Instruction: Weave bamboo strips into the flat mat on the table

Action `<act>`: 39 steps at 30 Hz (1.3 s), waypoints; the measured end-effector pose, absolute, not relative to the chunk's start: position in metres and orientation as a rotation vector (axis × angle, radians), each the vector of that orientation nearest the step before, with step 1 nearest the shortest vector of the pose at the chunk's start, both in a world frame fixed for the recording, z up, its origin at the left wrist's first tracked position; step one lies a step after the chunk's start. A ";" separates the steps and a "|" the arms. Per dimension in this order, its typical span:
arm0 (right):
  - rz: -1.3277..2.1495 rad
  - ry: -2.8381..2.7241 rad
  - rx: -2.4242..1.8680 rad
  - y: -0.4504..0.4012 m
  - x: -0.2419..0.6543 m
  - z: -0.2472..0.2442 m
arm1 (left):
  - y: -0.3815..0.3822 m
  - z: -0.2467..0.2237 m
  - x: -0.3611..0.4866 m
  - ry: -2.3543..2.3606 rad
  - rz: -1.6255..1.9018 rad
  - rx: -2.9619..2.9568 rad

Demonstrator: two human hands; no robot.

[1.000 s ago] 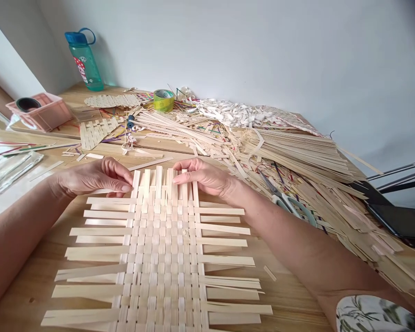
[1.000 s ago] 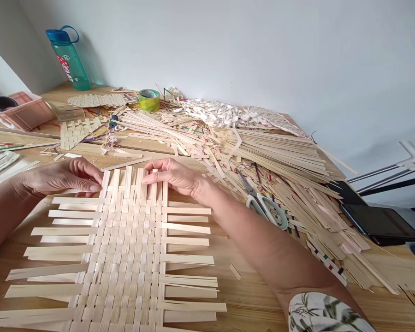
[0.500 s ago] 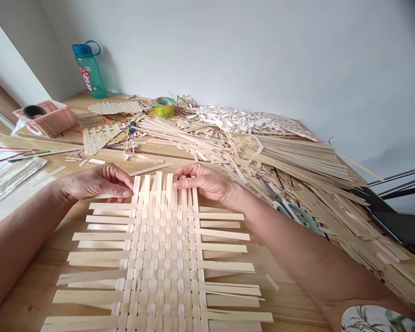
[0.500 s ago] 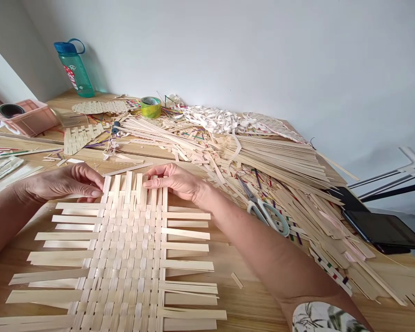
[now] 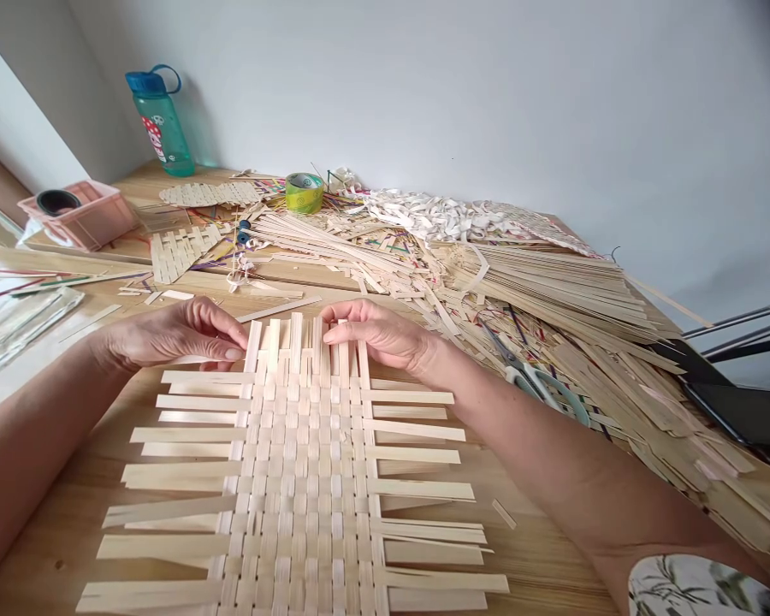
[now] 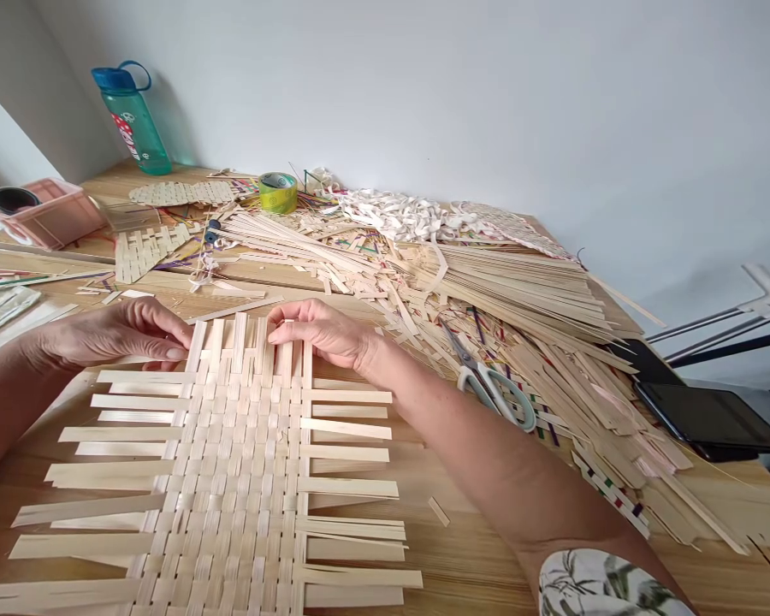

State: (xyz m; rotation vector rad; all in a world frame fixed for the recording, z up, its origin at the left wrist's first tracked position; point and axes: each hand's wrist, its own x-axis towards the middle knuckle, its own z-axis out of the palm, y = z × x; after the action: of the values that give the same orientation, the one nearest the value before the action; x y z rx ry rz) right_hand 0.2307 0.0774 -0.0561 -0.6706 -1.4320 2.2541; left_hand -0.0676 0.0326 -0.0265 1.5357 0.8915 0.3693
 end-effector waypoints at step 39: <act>2.136 -1.655 -0.619 0.078 0.232 -0.053 | 0.035 -0.030 -0.072 0.959 0.327 1.571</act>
State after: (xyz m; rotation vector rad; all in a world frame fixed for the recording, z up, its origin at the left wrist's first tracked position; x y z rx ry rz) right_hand 0.2322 0.0778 -0.0531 -0.6186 -1.6554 2.1364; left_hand -0.0724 0.0353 -0.0301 1.5707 0.9591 0.3269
